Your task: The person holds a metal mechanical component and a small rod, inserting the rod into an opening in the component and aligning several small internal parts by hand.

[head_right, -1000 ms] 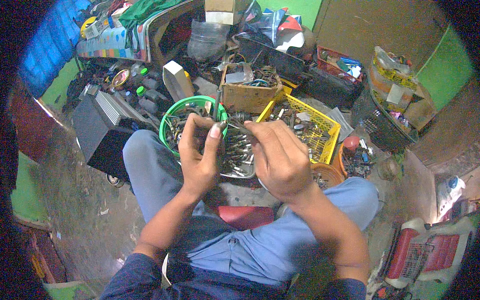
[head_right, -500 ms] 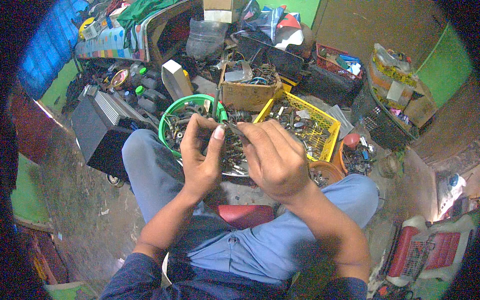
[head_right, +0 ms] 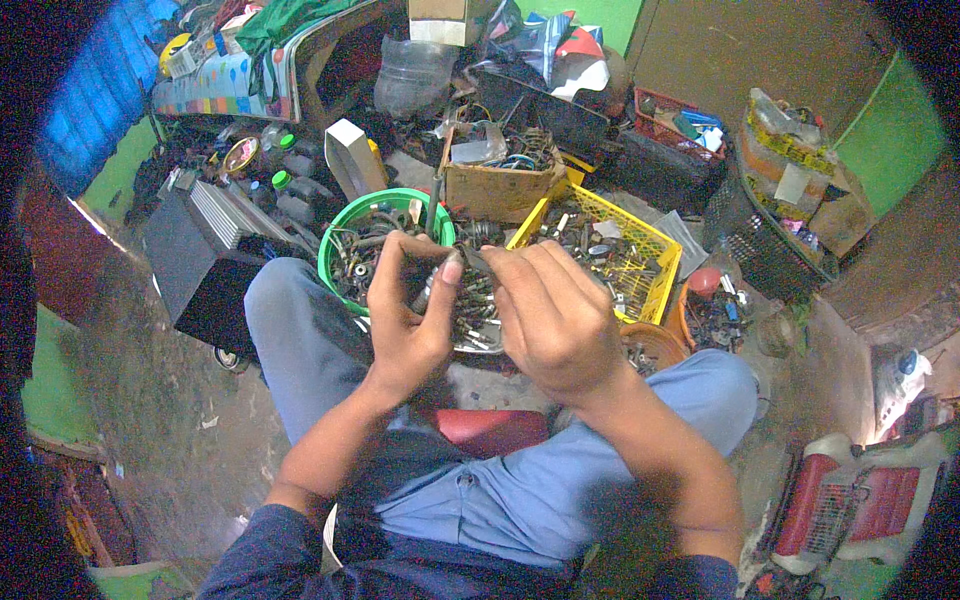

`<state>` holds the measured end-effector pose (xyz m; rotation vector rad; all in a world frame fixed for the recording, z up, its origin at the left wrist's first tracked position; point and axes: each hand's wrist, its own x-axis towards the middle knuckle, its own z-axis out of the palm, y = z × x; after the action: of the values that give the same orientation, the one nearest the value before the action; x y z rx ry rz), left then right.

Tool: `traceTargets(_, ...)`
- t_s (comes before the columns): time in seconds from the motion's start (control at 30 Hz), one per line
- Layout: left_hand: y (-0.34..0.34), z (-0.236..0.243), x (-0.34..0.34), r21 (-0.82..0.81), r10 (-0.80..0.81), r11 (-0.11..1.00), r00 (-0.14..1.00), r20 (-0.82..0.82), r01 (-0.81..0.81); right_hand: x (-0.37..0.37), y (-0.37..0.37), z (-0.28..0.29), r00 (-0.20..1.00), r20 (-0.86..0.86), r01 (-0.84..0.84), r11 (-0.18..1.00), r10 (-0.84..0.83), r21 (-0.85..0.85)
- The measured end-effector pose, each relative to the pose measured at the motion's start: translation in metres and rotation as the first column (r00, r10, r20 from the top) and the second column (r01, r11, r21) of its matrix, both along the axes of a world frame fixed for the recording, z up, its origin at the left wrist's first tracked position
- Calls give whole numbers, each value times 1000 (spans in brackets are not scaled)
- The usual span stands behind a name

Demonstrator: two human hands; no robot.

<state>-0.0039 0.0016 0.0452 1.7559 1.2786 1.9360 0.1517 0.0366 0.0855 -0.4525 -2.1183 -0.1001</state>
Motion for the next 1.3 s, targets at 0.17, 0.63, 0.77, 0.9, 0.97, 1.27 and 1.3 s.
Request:
traceTargets(0.17,-4,3,3,-16,-29,999,999,43,30,-2,0,3,1000,-11,-6,1000,6,24)
traceTargets(0.63,-7,-5,11,-2,-156,988,988,1,156,-2,-2,10,999,-50,3,1000,-4,-16)
traceTargets(0.77,-6,-1,6,6,-154,988,980,124,154,0,3,12,986,-155,62,998,-59,13)
traceTargets(0.9,-5,-2,5,66,-134,989,989,69,130,2,-3,13,965,-231,104,989,-127,-109)
traceTargets(0.97,-4,-4,7,54,-157,987,980,121,152,2,-7,13,971,-206,90,984,-120,-151)
traceTargets(1.27,-5,-2,5,73,-152,987,984,88,146,1,-15,4,981,-181,27,974,-69,-225)
traceTargets(1.3,-6,-1,5,55,-155,987,984,91,151,0,-15,4,982,-180,19,974,-61,-225)
